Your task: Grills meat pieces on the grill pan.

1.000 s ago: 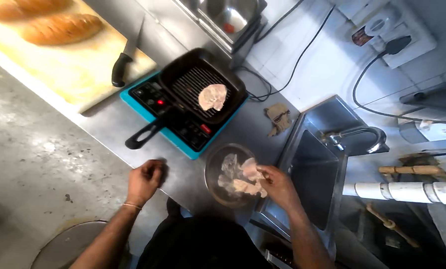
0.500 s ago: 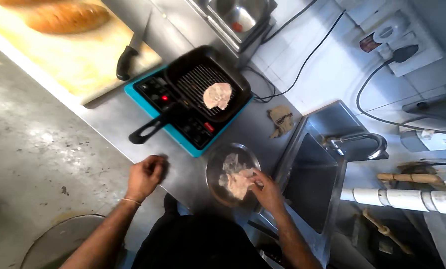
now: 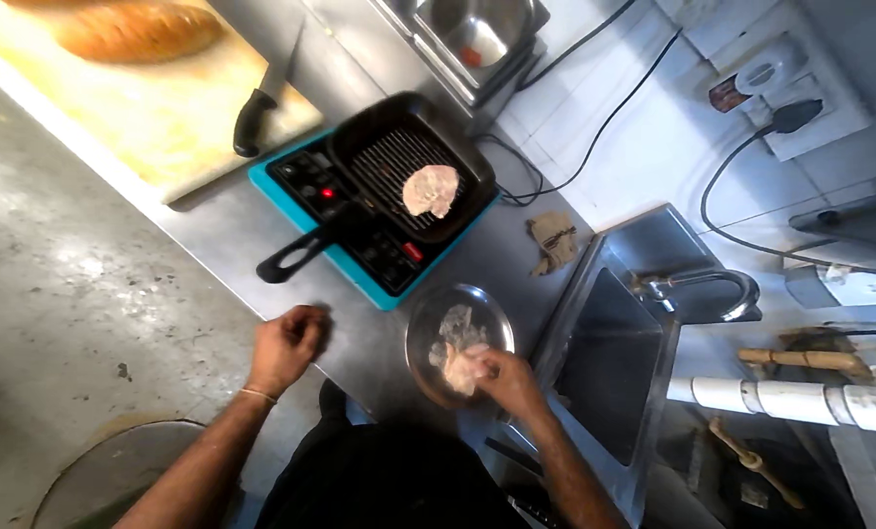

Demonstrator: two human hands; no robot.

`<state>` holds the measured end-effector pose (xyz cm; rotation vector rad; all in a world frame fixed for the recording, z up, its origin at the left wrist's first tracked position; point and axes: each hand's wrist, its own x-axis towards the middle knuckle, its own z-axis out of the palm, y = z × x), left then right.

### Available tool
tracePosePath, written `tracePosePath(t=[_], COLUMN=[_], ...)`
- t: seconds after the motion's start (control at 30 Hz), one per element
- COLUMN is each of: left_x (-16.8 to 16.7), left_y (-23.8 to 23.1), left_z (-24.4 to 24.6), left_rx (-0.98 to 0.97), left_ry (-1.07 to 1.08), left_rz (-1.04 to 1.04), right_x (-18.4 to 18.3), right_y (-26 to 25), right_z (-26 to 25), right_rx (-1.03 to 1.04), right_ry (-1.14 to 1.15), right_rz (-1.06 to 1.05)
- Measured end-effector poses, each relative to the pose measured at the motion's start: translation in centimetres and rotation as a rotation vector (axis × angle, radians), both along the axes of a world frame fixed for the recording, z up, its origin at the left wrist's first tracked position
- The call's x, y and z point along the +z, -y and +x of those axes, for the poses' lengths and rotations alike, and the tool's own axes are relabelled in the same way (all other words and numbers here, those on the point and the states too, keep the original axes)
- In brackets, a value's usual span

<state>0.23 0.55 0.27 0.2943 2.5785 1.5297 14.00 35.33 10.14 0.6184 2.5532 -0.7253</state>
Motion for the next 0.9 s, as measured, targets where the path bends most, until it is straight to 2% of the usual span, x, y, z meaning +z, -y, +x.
tracePosePath(t=[0.27, 0.47, 0.53, 0.6, 0.67, 0.77, 0.9], left_x=[0.0, 0.2, 0.1, 0.0, 0.1, 0.1, 0.2], left_y=[0.0, 0.1, 0.2, 0.1, 0.1, 0.1, 0.1], left_z=[0.0, 0.1, 0.1, 0.0, 0.1, -0.1, -0.1], left_rx=[0.002, -0.006, -0.005, -0.006, -0.009, -0.010, -0.016], left_ry=[0.004, 0.044, 0.042, 0.033, 0.032, 0.036, 0.013], left_rz=[0.029, 0.039, 0.036, 0.034, 0.040, 0.041, 0.030], right_x=[7.1, 8.8, 8.1, 6.4, 3.6, -0.3, -1.2], right_y=[-0.6, 0.6, 0.3, -0.4, -1.6, -3.6, -2.3], right_z=[-1.7, -2.0, -1.6, -1.1, -0.2, 1.5, 2.2], right_rx=[-0.012, -0.141, -0.220, -0.349, -0.452, -0.389, -0.413], right_ry=[-0.246, -0.409, -0.485, -0.495, -0.387, -0.191, -0.157], right_rz=[-0.008, -0.437, -0.594, -0.641, -0.476, -0.118, 0.033])
